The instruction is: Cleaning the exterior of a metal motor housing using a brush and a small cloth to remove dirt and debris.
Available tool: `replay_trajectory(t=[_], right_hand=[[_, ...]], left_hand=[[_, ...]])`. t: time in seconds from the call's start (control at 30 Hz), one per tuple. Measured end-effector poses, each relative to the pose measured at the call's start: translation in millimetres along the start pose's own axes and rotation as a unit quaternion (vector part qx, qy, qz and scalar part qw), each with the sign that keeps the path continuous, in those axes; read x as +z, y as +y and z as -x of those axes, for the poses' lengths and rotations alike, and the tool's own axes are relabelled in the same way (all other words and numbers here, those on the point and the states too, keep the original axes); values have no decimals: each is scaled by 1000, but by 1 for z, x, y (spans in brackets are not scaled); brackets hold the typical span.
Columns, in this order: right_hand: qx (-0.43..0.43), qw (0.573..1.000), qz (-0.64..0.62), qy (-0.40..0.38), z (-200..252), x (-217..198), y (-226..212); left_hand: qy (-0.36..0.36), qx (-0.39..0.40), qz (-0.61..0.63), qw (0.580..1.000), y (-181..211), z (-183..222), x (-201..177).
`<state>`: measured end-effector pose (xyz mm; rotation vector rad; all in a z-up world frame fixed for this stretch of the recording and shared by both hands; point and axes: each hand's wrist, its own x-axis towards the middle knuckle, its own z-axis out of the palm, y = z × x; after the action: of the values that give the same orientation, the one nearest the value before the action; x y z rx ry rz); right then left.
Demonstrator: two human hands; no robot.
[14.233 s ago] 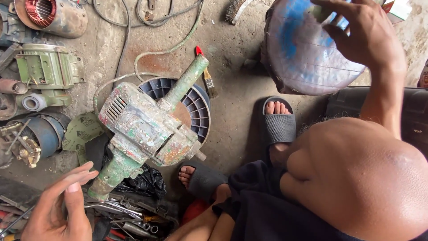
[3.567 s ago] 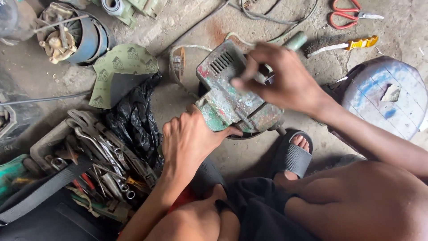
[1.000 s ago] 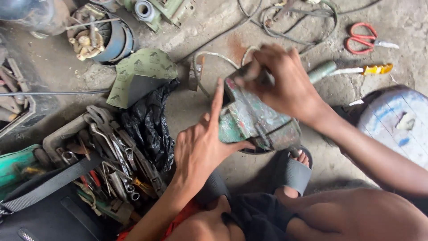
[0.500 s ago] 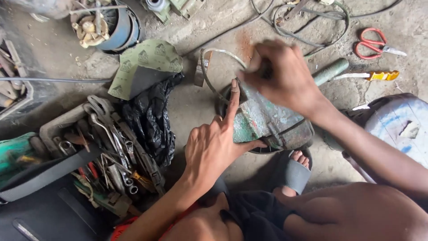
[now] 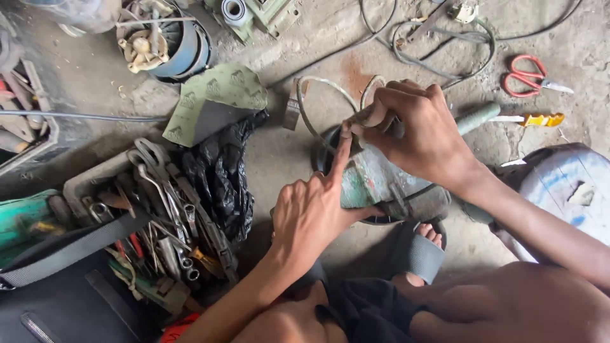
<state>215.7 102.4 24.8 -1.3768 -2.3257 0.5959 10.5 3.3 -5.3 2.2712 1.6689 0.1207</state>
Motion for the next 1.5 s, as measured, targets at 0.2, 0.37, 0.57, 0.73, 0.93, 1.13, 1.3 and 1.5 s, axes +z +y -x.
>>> replay_trajectory(t=[0.2,0.37,0.57,0.73,0.93,1.13,1.3,1.5], right_hand=[[-19,999,-40,7,-6,2,7],[-6,999,-29,-28,-4,-1,4],[-3,998,46,-52,0,3,-4],[-36,997,65,-10,-15,19,-6],[-1,998,-59,12,13,7,-3],[2,998,-63,7,15,-13,2],[55,997,-32,-43,55,-19,-1],[40,999,-35,-13,53,-21,-7]], left_hand=[[-17,-2,23,1000,4,5,6],[-35,-14,54,998,6,1,13],[11,2,16,1000,2,4,12],[12,8,14,1000,0,4,8],[-4,-1,22,1000,2,7,9],[-35,-14,-4,999,-2,10,7],[-14,-14,-19,1000,0,11,5],[-33,-11,1,999,2,14,-5]])
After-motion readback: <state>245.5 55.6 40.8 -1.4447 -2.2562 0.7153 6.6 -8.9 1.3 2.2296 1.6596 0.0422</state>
